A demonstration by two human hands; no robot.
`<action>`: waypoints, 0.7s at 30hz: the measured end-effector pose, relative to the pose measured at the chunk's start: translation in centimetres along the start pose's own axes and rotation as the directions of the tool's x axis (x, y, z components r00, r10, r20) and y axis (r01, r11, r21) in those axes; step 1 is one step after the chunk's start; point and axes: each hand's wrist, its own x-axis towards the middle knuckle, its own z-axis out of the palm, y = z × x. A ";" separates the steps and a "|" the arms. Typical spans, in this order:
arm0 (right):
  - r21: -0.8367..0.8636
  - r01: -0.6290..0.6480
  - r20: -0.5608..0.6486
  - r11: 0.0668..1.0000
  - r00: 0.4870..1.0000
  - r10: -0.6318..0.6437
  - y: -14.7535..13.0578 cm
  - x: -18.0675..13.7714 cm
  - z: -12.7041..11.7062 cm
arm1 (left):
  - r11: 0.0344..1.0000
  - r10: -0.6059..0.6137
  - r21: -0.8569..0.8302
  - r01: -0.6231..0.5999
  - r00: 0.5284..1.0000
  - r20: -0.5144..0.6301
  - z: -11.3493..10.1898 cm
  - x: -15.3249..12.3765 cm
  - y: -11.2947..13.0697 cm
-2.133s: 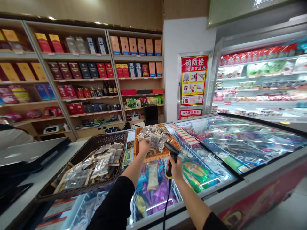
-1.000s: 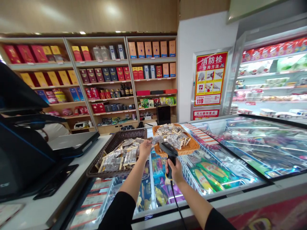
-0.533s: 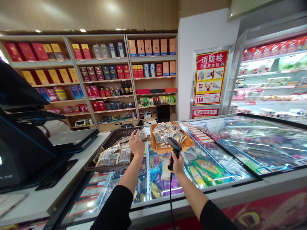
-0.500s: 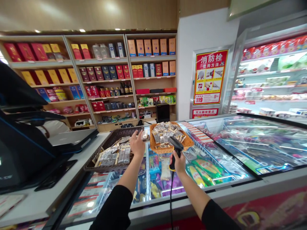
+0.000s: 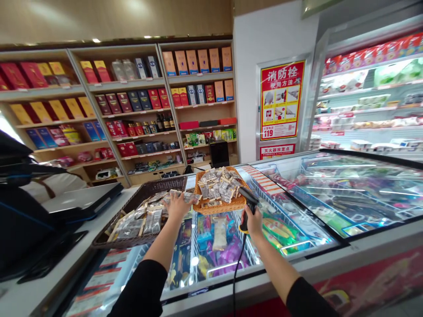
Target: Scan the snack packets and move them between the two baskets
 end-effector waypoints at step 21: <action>-0.011 -0.048 -0.017 0.999 0.999 0.048 -0.5 -0.7 -0.6 | 0.893 0.441 -0.066 -0.445 0.895 -0.061 -0.4 -1.0 0.3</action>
